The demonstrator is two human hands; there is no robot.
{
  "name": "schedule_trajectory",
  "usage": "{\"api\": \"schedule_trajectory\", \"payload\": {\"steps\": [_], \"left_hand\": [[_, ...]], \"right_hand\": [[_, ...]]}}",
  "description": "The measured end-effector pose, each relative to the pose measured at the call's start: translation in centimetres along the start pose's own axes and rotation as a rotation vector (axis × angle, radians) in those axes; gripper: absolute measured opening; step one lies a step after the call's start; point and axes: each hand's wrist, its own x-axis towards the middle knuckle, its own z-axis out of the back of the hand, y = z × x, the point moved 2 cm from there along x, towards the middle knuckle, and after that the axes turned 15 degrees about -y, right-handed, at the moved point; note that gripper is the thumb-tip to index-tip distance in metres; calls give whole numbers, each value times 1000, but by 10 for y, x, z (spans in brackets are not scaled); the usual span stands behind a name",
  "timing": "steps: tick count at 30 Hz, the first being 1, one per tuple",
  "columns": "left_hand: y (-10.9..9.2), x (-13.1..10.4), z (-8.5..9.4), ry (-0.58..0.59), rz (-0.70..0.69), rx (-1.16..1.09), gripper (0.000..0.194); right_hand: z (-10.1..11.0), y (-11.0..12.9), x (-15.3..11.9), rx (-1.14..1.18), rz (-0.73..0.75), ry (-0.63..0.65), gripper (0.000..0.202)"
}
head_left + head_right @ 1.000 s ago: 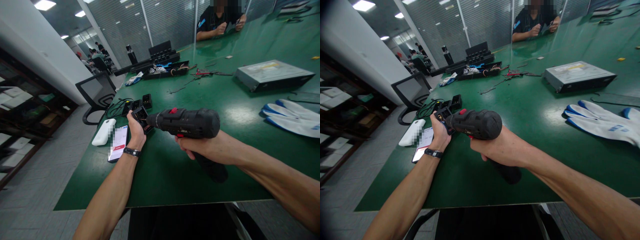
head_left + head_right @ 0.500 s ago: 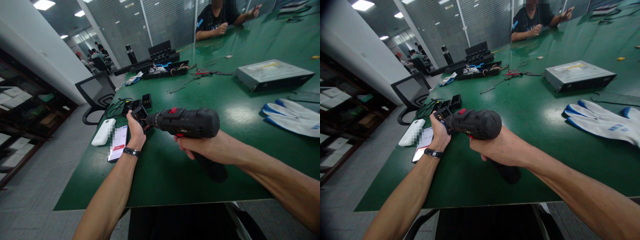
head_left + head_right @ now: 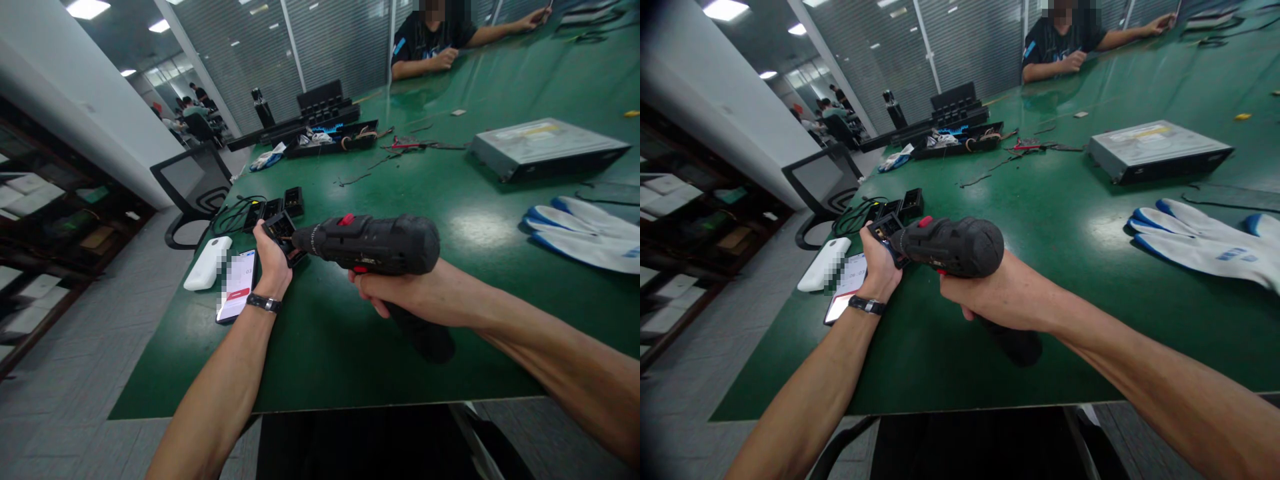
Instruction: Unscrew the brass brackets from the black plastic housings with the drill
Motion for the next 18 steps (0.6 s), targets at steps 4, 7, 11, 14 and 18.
{"api": "schedule_trajectory", "payload": {"steps": [4, 7, 11, 14, 18], "left_hand": [[0, 0, 0, 7, 14, -8, 43], [0, 0, 1, 2, 15, 11, 45], [0, 0, 1, 9, 9, 19, 47], [0, -1, 0, 16, 0, -4, 44], [-1, -1, -1, 14, 13, -5, 44]], "right_hand": [[1, -2, -2, -18, -37, 6, 11], [0, -2, -2, 19, -40, 5, 12], [0, -1, -1, 20, -12, -11, 17], [0, -2, -1, -4, -32, -10, 18], [-1, -4, -2, -5, -55, -11, 16]]}}
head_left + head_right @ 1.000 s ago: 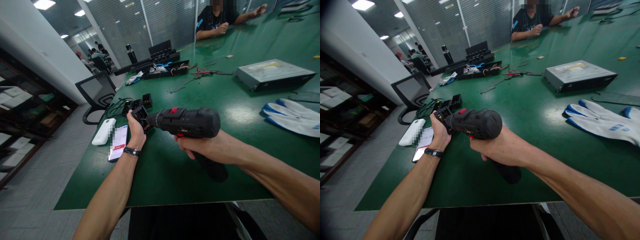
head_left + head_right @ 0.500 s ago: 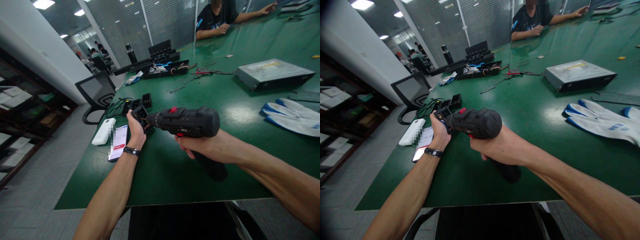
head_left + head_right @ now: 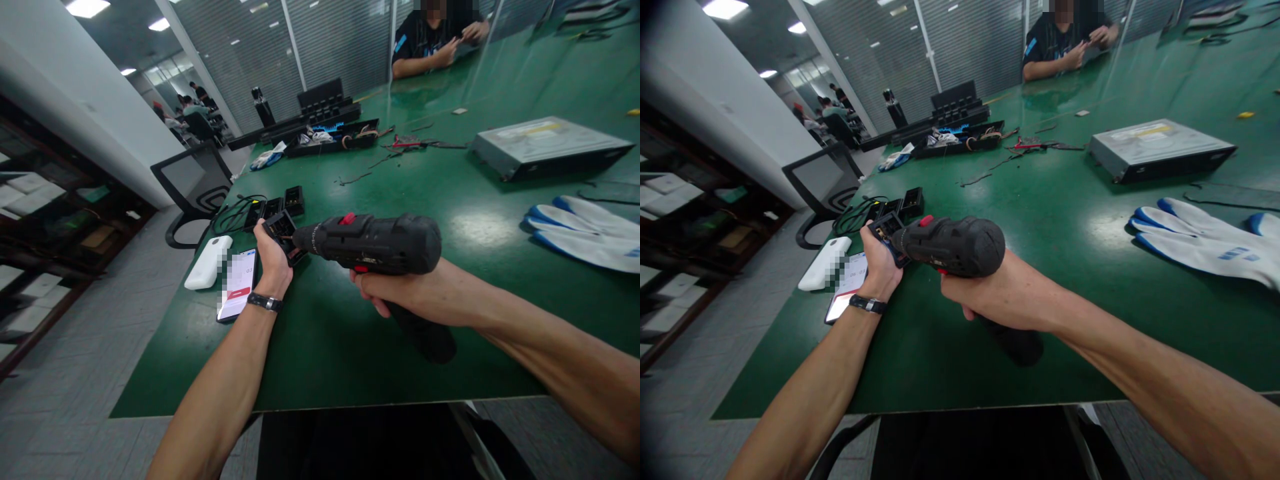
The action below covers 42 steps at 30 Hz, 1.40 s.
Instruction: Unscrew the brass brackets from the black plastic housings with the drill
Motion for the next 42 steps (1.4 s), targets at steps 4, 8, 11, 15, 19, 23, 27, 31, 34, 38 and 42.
{"api": "schedule_trajectory", "payload": {"steps": [4, 8, 11, 15, 19, 23, 27, 31, 34, 38, 42], "left_hand": [[0, 1, 2, -18, 5, 12, 45], [1, 2, 3, -15, 7, 7, 44], [1, 2, 2, -5, -1, -1, 44], [0, 1, 1, -17, 5, 13, 44], [-1, 0, 0, -28, 18, 12, 44], [-3, -3, -1, -11, 24, -14, 42], [-4, -4, -1, -15, 35, -3, 44], [-4, -3, 0, -25, 29, 22, 45], [-3, -2, 0, -15, 32, 18, 45], [-3, -2, -1, 18, 27, -18, 42], [-2, -1, 1, -3, 24, 8, 44]], "right_hand": [[-1, 0, 2, -4, 39, 3, 16], [-1, 0, 3, -10, 55, 2, 16], [0, 0, 3, 1, 59, 1, 15], [-1, 0, 1, 11, 67, 7, 20], [-1, -1, 2, 11, 53, 10, 23], [-1, -1, 2, 11, 45, 5, 19], [-1, -1, 2, 17, 43, 6, 20], [-1, -1, 3, 27, 56, 10, 23], [-1, -1, 3, 20, 69, 6, 23], [-1, -1, 3, 12, 67, -6, 21], [-2, -1, 3, 22, 78, -5, 15]]}}
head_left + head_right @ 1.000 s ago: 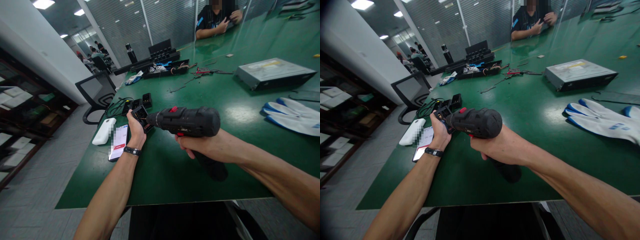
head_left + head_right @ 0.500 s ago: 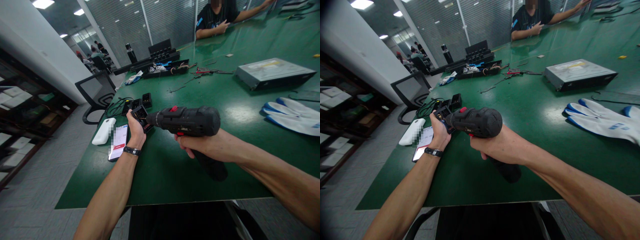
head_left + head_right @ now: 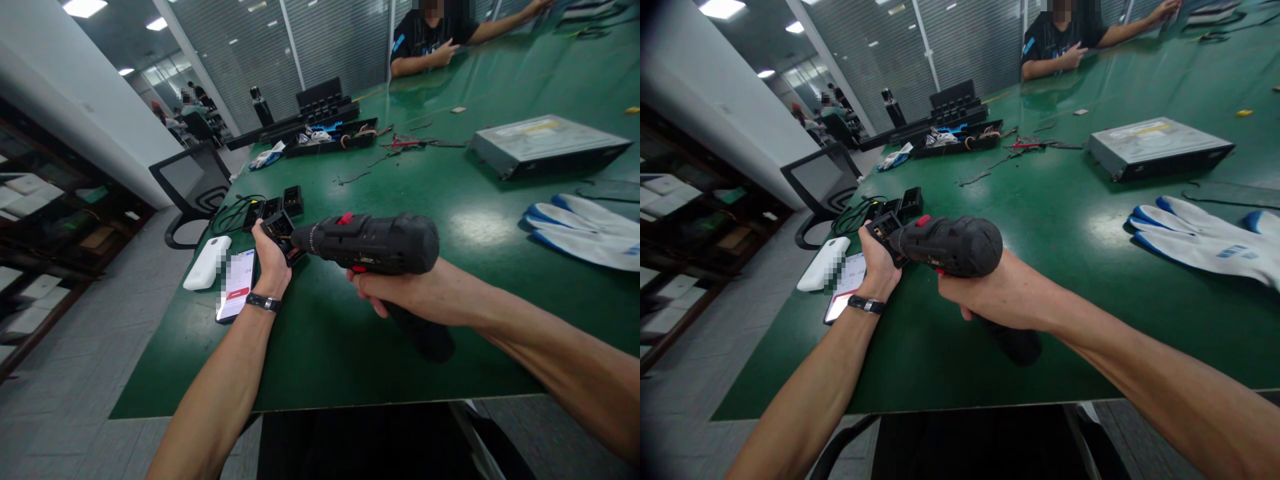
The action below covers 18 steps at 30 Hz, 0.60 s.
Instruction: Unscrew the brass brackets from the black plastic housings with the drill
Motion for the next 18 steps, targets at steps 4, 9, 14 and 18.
{"api": "schedule_trajectory", "payload": {"steps": [4, 9, 14, 18], "left_hand": [[1, 1, 1, -19, -1, 20, 47], [0, 0, -1, -6, 10, -4, 43], [-1, 0, -1, -16, -1, 6, 45], [0, 1, -1, -18, 1, 6, 46]], "right_hand": [[1, 0, 1, -4, -1, 4, 10], [2, 3, -1, -7, -10, 20, 10], [2, 6, -2, -3, -27, 12, 12], [2, 4, -2, -7, -37, 23, 11]]}}
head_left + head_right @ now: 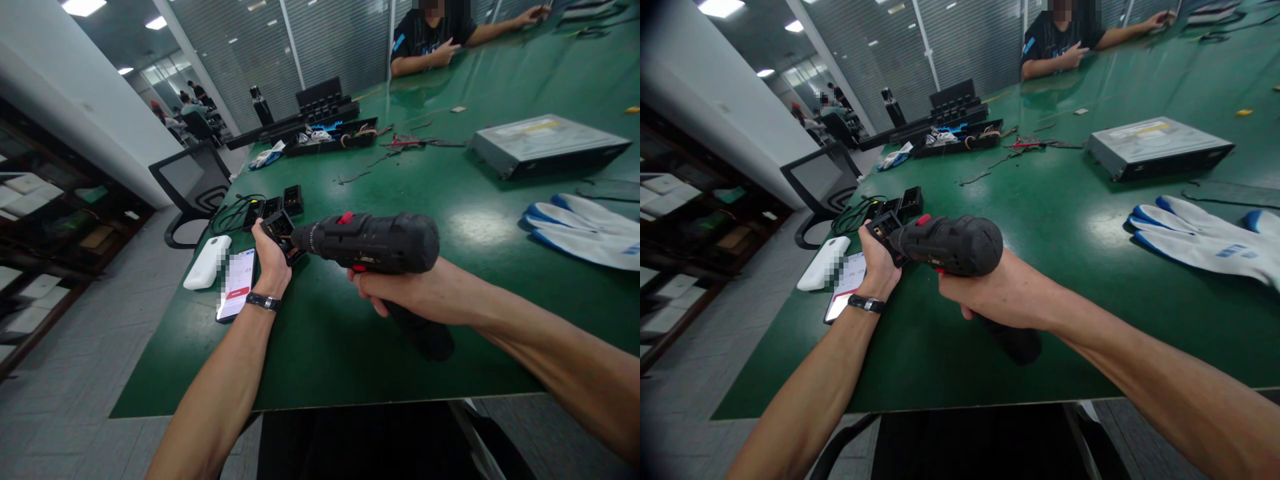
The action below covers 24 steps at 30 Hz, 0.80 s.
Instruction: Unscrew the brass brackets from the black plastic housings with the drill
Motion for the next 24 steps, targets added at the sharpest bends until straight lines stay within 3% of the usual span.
{"api": "schedule_trajectory", "payload": {"steps": [24], "left_hand": [[2, 2, 1, 8, 2, -16, 45]], "right_hand": [[-1, -3, 0, 22, -1, -12, 16]]}}
